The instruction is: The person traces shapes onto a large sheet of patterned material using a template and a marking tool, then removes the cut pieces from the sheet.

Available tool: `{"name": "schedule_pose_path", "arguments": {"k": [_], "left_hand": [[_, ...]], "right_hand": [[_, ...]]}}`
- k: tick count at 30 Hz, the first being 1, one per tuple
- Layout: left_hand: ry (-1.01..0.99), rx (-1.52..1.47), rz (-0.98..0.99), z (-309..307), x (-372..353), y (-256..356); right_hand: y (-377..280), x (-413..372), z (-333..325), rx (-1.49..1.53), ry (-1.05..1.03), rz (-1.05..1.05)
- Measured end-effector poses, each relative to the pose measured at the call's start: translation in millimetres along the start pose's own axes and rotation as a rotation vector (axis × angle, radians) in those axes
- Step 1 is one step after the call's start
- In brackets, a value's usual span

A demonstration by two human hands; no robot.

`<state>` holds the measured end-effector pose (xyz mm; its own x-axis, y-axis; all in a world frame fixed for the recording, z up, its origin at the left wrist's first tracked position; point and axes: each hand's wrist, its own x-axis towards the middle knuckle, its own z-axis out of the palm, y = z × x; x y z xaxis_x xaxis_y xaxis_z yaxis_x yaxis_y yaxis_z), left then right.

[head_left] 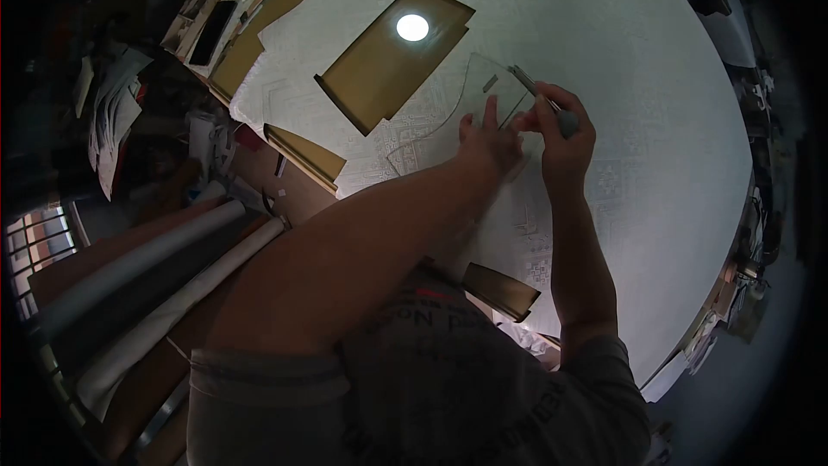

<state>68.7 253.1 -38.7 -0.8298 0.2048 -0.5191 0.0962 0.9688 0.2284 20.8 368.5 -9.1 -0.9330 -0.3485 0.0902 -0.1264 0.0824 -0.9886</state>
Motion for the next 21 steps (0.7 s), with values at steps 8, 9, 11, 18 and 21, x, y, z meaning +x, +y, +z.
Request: {"name": "schedule_pose_path", "arguments": {"k": [8,9,11,18,21], "left_hand": [[-0.009,0.138,0.288,-14,-10,-22],[0.002,0.149,0.323,-14,-11,-27],[0.051,0.106,0.387,-14,-14,-39],[0.153,-0.029,0.75,2,-35,-116],[0.375,-0.322,0.849,18,-24,-143]], "right_hand": [[-3,-152,-13,-0.045,0.593,0.221],[0,-169,-7,-0.075,0.622,0.259],[10,-199,9,-0.066,0.683,0.244],[-19,-218,93,0.015,0.763,0.394],[-19,-225,101,-0.027,0.597,0.509]]}}
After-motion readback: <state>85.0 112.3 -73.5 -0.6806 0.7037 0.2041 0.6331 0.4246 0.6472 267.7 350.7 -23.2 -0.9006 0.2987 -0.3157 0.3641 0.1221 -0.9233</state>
